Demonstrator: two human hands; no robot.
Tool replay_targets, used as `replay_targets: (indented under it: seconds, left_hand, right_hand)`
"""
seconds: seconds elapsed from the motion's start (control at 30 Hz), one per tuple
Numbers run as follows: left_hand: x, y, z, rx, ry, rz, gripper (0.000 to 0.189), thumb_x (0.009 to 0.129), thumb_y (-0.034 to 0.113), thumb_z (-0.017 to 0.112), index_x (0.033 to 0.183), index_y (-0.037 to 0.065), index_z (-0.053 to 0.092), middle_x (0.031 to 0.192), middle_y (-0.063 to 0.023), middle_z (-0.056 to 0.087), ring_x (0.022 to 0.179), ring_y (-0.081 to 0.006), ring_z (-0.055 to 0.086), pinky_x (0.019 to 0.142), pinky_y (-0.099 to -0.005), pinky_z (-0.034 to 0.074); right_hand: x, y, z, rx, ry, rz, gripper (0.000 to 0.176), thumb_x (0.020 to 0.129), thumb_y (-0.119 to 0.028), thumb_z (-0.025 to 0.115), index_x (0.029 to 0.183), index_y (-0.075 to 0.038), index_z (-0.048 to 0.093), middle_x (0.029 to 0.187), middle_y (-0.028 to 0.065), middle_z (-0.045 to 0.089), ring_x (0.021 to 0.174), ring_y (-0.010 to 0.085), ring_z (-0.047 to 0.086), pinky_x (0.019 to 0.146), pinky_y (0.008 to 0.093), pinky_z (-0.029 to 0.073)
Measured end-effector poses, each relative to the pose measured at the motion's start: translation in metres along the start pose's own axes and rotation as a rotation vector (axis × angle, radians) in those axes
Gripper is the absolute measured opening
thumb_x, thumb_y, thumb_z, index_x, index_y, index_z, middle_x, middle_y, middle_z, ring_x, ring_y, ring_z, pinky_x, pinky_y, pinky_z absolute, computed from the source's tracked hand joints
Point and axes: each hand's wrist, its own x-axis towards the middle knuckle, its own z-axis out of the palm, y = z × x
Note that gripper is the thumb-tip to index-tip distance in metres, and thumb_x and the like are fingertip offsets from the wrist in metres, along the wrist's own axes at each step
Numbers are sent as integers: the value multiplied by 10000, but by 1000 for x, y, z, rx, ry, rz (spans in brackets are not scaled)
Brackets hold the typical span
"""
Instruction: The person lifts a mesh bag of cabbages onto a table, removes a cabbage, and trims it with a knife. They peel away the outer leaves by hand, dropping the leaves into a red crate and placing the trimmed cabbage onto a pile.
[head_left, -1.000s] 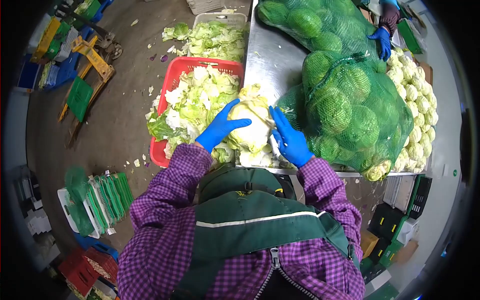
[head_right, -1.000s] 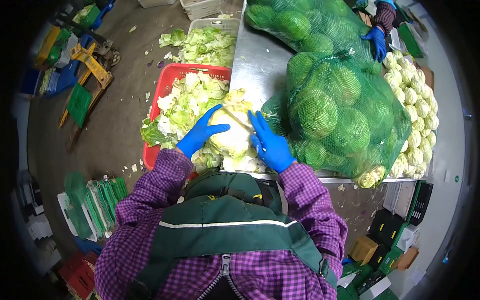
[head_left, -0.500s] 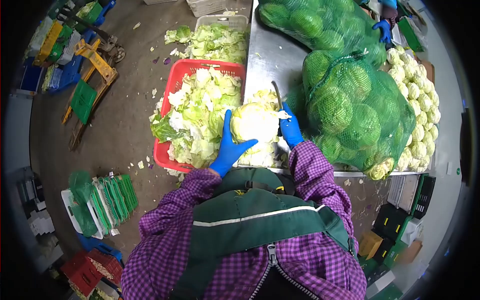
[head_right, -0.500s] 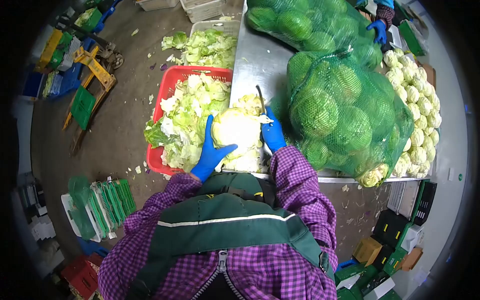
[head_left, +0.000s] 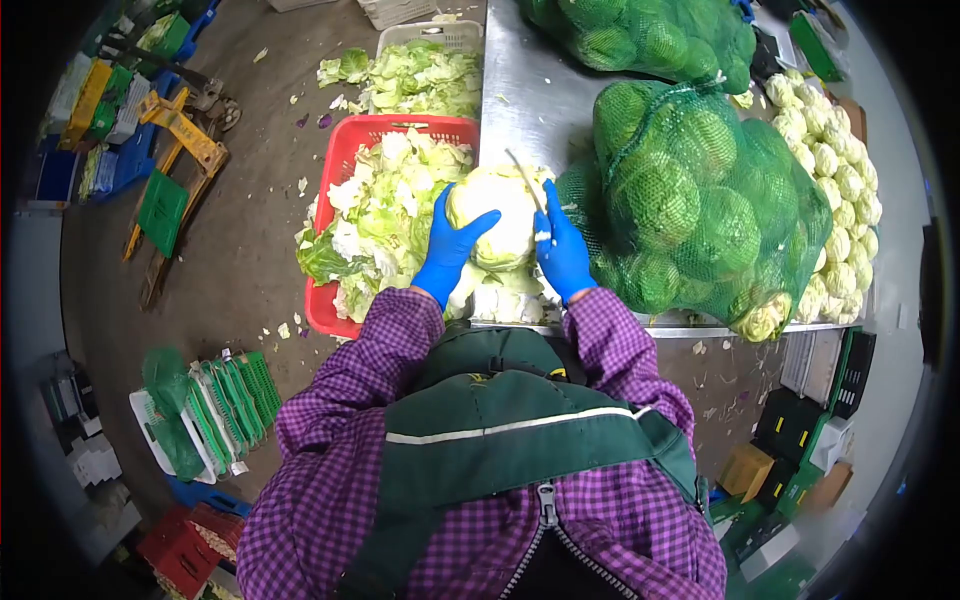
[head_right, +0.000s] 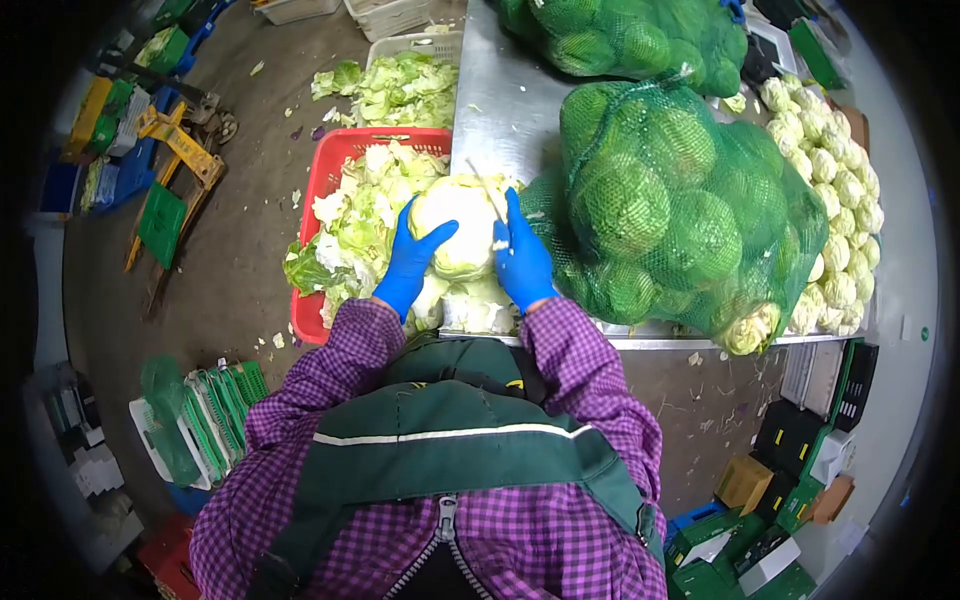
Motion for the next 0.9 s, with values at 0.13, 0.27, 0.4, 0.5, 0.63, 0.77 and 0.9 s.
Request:
replay_targets:
  seconds: [0.13,0.27,0.4,0.5,0.63,0.77,0.9]
  left_hand:
    - [6,-19,-19,394,-176,372,850,672,88,801,1378,62,328,1304,-116,454,1200,-220,443,1007,-343,384]
    - [9,17,-12,205,-310,40,848,682,112,795,1384,60,322,1309,-112,454,1205,-218,439,1018,-339,371]
    - [40,24,-20,244,-354,-65,873,663,168,826,1372,34,335,1250,-123,508,1152,-208,487,971,-332,415]
    - [46,29,-18,305,-450,-49,803,685,177,809,1346,25,379,1236,-115,525,1134,-192,502,961,-317,423]
    - [41,35,-12,377,-417,-19,739,708,163,788,1324,22,406,1212,-102,548,1104,-179,525,949,-307,432]
    - [48,43,-10,246,-478,-130,648,763,105,726,1323,16,411,1188,-93,569,1074,-177,546,946,-299,435]
    - [44,20,-23,429,-573,145,829,640,191,833,1322,13,398,1264,-113,508,1166,-209,480,999,-328,386]
  right_hand:
    - [55,139,77,362,117,-179,597,900,-208,524,1420,-60,271,925,178,657,802,224,633,704,300,477]
    - [30,66,17,147,-56,174,682,851,-167,528,1450,-109,206,1095,209,618,875,348,638,752,364,497]
    - [2,-11,-39,-32,30,-114,601,930,-190,449,1464,-178,173,1178,208,575,909,380,614,759,382,495]
    - [6,2,-29,-197,-83,-247,607,929,-270,445,1460,-175,167,1183,205,560,854,371,621,709,445,501]
    - [27,-4,-17,-261,-152,-224,544,940,-334,418,1440,-219,237,1130,194,573,847,369,618,697,449,499]
    - [41,-1,-9,-178,-93,-175,487,943,-345,414,1409,-241,317,1122,198,585,886,389,603,753,439,493]
    - [58,44,1,112,-101,13,432,941,-269,431,1360,-164,418,1111,201,606,963,297,613,850,371,465]
